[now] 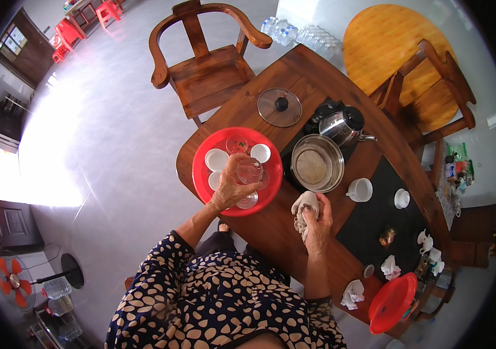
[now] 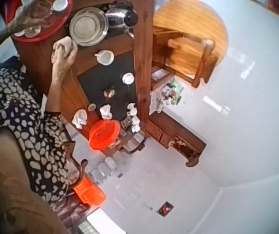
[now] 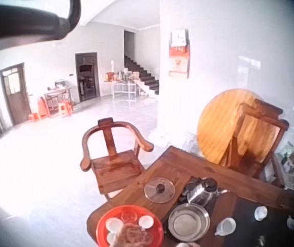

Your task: The person sits at a wooden table and wipes small glass cups and a red plastic tray with a white cloth. They handle the items one at a time, wiping the exterior and interior surfaces before placing them back on the tray.

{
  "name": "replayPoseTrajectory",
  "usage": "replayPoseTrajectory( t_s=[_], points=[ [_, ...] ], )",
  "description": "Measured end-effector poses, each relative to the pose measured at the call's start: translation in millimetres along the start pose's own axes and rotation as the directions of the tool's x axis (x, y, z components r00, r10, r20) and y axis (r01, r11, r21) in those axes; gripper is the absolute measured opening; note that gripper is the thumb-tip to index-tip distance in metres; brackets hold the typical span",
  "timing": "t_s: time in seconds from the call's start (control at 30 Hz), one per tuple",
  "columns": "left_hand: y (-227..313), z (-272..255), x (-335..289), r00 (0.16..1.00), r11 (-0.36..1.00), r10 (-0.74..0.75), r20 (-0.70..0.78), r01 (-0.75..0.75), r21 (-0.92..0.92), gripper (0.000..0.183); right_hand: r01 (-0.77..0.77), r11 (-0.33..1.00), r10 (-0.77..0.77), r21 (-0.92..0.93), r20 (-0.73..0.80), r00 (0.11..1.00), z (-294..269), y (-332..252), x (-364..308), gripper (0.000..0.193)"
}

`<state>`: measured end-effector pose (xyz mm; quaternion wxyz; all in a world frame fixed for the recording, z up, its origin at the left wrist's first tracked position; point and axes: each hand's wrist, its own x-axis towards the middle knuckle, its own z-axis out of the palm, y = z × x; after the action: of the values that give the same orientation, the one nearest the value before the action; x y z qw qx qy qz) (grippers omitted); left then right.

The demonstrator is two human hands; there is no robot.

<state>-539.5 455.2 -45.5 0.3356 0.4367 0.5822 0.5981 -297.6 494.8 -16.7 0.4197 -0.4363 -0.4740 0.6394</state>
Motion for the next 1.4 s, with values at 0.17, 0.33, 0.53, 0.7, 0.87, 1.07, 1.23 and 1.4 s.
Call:
replayPoseTrajectory(
  t_s=[0.17, 0.33, 0.53, 0.7, 0.87, 1.07, 1.23, 1.4],
  points=[
    [29.8, -15.1, 7.8, 0.961, 0.852, 0.255, 0.102, -0.274, 0.446, 0.063, 0.039, 0.988, -0.036, -0.15, 0.021, 0.999, 15.9, -13.5, -5.9, 0.035],
    [46.3, -29.3, 15.9, 0.927, 0.655, 0.316, 0.203, -0.368, 0.66, 0.063, 0.071, 0.972, -0.075, -0.225, -0.008, 0.997, 4.1, 15.4, -19.2, 0.033],
    [47.0, -24.1, 19.2, 0.893, 0.496, 0.337, 0.297, -0.437, 0.751, 0.053, -0.326, 0.92, 0.351, -0.218, 0.087, 0.932, -45.3, 25.9, -72.2, 0.031],
    [47.0, -32.8, 9.3, 0.937, 0.433, 0.258, 0.236, -0.33, 0.839, 0.052, -0.611, 0.769, 0.63, -0.186, 0.061, 0.774, -126.1, 57.0, -164.0, 0.025],
    [36.9, -39.1, 20.0, 0.935, 0.58, 0.22, 0.279, -0.355, 0.733, 0.061, -0.753, 0.639, 0.768, 0.157, -0.184, 0.613, -152.0, 141.2, -261.8, 0.036],
    [35.5, -36.1, 26.4, 0.972, 0.736, 0.056, 0.227, -0.194, 0.649, 0.062, -0.914, 0.403, 0.788, 0.045, -0.525, 0.321, -127.6, 195.4, -322.1, 0.032],
    [30.2, -24.4, 23.8, 0.979, 0.775, 0.073, 0.188, -0.174, 0.608, 0.06, -0.947, -0.004, 0.98, 0.322, -0.189, -0.068, -167.2, 184.2, -316.6, 0.047],
    [48.7, 3.3, 24.8, 0.991, 0.755, 0.082, 0.106, -0.132, 0.643, 0.059, -0.356, -0.399, 0.881, 0.845, 0.461, 0.11, -216.8, 258.5, -413.8, 0.04]
  ],
)
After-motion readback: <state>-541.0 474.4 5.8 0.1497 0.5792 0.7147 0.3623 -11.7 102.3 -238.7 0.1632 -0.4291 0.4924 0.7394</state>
